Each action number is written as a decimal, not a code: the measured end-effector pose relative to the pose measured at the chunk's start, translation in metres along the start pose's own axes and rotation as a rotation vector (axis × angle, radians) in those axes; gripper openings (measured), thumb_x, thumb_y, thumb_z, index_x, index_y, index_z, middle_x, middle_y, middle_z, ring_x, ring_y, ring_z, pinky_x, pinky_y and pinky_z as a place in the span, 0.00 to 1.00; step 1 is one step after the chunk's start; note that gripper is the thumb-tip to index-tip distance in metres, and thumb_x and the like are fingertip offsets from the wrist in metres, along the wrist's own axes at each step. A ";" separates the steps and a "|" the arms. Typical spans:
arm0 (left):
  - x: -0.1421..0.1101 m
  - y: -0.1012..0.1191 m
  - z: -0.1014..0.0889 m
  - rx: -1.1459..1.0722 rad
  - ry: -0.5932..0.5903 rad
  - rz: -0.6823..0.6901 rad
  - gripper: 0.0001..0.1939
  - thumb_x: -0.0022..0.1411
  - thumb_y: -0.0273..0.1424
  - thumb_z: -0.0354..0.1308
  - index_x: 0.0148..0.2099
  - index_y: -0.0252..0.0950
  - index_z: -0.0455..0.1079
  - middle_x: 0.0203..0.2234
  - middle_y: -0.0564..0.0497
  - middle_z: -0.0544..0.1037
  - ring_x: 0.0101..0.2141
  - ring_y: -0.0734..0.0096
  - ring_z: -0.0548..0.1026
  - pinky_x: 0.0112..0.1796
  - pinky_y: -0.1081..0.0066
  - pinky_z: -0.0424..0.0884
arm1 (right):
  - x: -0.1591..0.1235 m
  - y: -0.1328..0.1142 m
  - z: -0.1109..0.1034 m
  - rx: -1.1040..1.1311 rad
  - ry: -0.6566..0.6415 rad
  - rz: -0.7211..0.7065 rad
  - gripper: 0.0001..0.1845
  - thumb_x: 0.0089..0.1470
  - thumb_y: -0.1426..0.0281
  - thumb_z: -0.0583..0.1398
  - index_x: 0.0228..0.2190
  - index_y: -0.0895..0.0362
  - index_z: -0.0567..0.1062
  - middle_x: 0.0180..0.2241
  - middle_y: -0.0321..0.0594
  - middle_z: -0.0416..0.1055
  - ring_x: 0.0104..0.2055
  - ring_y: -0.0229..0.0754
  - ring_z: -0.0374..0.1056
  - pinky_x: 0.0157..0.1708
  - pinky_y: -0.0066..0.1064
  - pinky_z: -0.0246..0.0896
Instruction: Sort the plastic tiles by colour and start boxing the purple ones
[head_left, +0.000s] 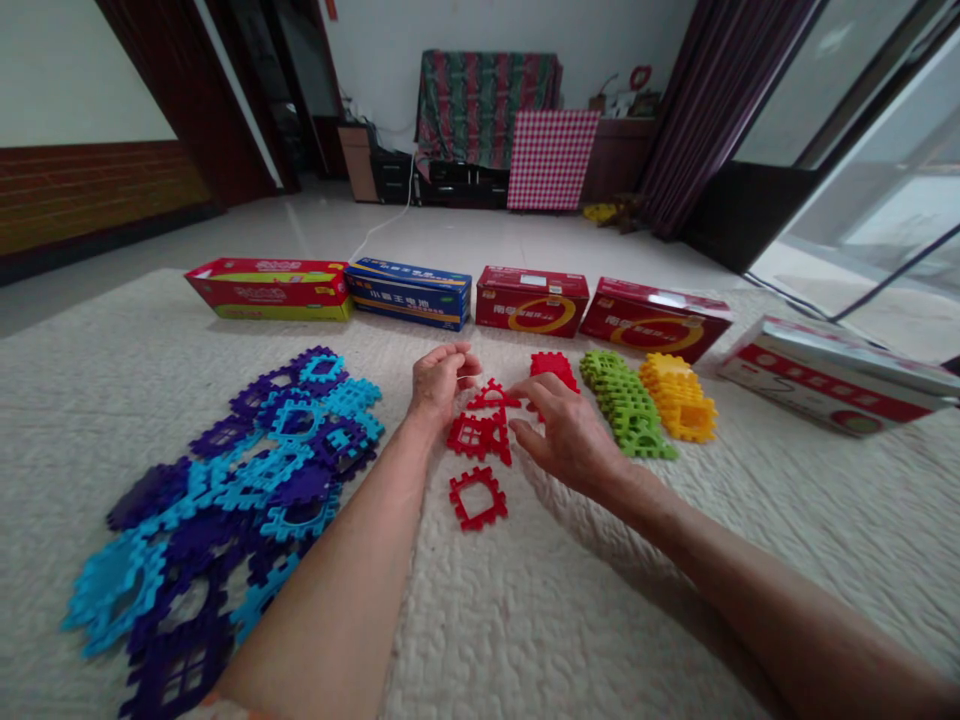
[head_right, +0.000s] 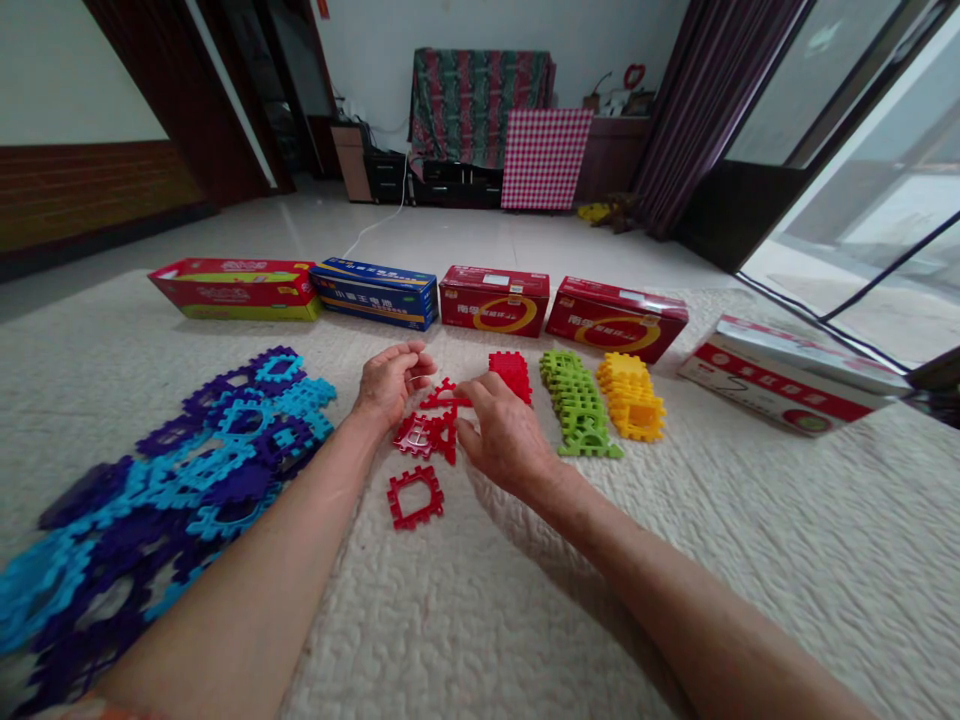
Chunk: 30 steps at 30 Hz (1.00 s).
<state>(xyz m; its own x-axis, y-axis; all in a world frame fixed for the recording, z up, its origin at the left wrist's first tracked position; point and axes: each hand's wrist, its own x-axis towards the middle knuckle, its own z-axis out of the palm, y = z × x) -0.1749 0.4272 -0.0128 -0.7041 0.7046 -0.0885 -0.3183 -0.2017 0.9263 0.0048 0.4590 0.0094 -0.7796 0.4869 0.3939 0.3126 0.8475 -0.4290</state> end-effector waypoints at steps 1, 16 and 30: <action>0.000 0.000 0.000 0.017 -0.009 0.005 0.12 0.44 0.26 0.56 0.36 0.33 0.72 0.22 0.52 0.75 0.24 0.73 0.74 0.24 0.76 0.66 | -0.001 -0.002 -0.001 -0.005 -0.031 -0.013 0.12 0.52 0.75 0.59 0.41 0.58 0.73 0.40 0.45 0.70 0.36 0.40 0.68 0.37 0.32 0.62; 0.001 -0.004 0.002 0.088 -0.053 0.035 0.12 0.45 0.25 0.55 0.35 0.32 0.73 0.22 0.51 0.76 0.24 0.72 0.75 0.23 0.76 0.65 | -0.003 -0.020 0.003 -0.182 -0.251 -0.229 0.08 0.57 0.75 0.56 0.39 0.57 0.74 0.40 0.44 0.67 0.40 0.42 0.63 0.39 0.32 0.58; 0.003 0.002 -0.004 -0.092 -0.042 -0.052 0.12 0.47 0.24 0.55 0.37 0.33 0.71 0.24 0.52 0.77 0.26 0.73 0.76 0.24 0.76 0.67 | 0.009 -0.022 0.002 -0.390 -0.360 -0.362 0.08 0.61 0.68 0.57 0.36 0.53 0.77 0.41 0.44 0.68 0.44 0.46 0.60 0.42 0.39 0.52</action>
<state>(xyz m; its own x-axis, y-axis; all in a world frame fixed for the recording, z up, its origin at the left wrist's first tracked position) -0.1802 0.4259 -0.0130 -0.6586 0.7432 -0.1180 -0.4119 -0.2249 0.8830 -0.0101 0.4446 0.0203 -0.9849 0.1120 0.1318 0.1174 0.9925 0.0339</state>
